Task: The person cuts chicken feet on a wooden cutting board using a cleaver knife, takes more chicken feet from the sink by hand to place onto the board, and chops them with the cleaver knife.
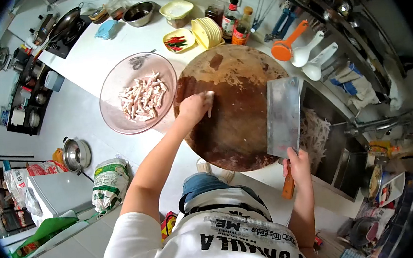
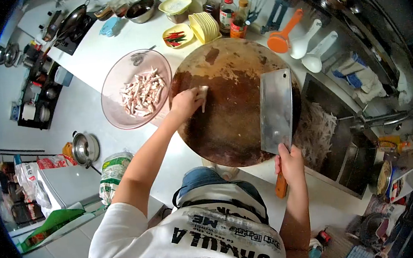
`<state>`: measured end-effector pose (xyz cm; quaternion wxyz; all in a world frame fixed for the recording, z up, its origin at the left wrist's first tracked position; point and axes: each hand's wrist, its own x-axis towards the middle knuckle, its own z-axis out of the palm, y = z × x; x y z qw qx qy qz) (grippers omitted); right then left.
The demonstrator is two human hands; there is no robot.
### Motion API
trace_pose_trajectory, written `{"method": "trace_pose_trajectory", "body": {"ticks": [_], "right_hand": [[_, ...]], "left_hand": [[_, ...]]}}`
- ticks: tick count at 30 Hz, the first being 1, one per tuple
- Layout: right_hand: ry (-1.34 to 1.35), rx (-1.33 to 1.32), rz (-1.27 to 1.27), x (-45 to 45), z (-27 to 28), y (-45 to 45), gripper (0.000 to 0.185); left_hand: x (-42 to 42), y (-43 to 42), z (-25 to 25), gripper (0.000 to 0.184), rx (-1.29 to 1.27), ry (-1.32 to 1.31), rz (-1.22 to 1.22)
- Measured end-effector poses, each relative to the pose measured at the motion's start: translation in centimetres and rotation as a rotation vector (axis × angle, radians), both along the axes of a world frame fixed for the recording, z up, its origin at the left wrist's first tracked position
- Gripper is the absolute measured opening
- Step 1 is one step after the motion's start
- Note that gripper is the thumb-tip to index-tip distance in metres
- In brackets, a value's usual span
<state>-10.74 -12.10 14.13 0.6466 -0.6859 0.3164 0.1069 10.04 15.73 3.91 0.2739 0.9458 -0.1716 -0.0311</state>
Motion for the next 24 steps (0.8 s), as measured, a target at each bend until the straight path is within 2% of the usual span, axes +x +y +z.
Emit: {"method": "trace_pose_trajectory", "body": {"ticks": [1,2,4,6,8,10,12,13,14,16,17,20,22,24], "right_hand": [[-0.009,0.004,0.014,0.0,0.0,-0.1,0.021],[-0.015,0.008,0.029,-0.1,0.1,-0.1,0.021],[0.01,-0.006,-0.002,-0.2,0.2,0.0,0.022],[0.037,-0.017,-0.048,-0.5,0.2,0.0,0.024],[0.018,-0.033,-0.045,-0.8,-0.5,-0.3,0.025],[0.016,-0.167,-0.021,-1.0,-0.8,-0.1,0.028],[0.06,-0.21,-0.033,-1.4,-1.0,0.1,0.026],[0.02,-0.248,-0.014,-1.5,-1.1,0.5,0.023],[-0.023,-0.286,0.009,-1.6,-1.2,0.8,0.02],[0.007,-0.332,0.033,-1.9,-1.7,1.2,0.017],[-0.012,-0.384,0.074,-2.0,-2.6,1.4,0.017],[0.021,-0.459,0.142,-1.9,-3.2,2.0,0.015],[-0.043,-0.572,0.217,-1.5,-2.5,2.6,0.017],[0.057,-0.584,0.278,-1.0,-1.4,2.8,0.022]], "left_hand": [[-0.2,-1.4,0.3,0.032,0.061,0.079,-0.082],[-0.7,-3.0,1.6,0.031,-0.028,0.238,-0.202],[-2.2,-6.4,-0.4,0.032,-0.183,0.204,-0.307],[-4.4,-9.1,0.3,0.033,-0.307,0.498,-0.183],[-6.6,-10.7,-0.7,0.033,-0.374,0.55,-0.068],[-7.7,-11.0,-0.5,0.041,-0.412,0.745,-0.022],[-8.0,-10.3,1.7,0.05,-0.283,1.005,-0.057],[-7.9,-9.9,1.4,0.056,-0.257,0.932,-0.069],[-7.7,-9.9,0.7,0.054,-0.252,0.702,-0.033],[-6.8,-10.3,-0.6,0.05,-0.355,0.567,0.025],[-6.6,-10.8,-0.7,0.037,-0.325,0.5,-0.014],[-6.9,-11.7,-0.9,0.031,-0.185,0.395,-0.085],[-7.7,-11.7,-1.6,0.027,-0.193,0.317,-0.111],[-8.4,-11.9,-1.9,0.023,-0.2,0.241,-0.135]]}}
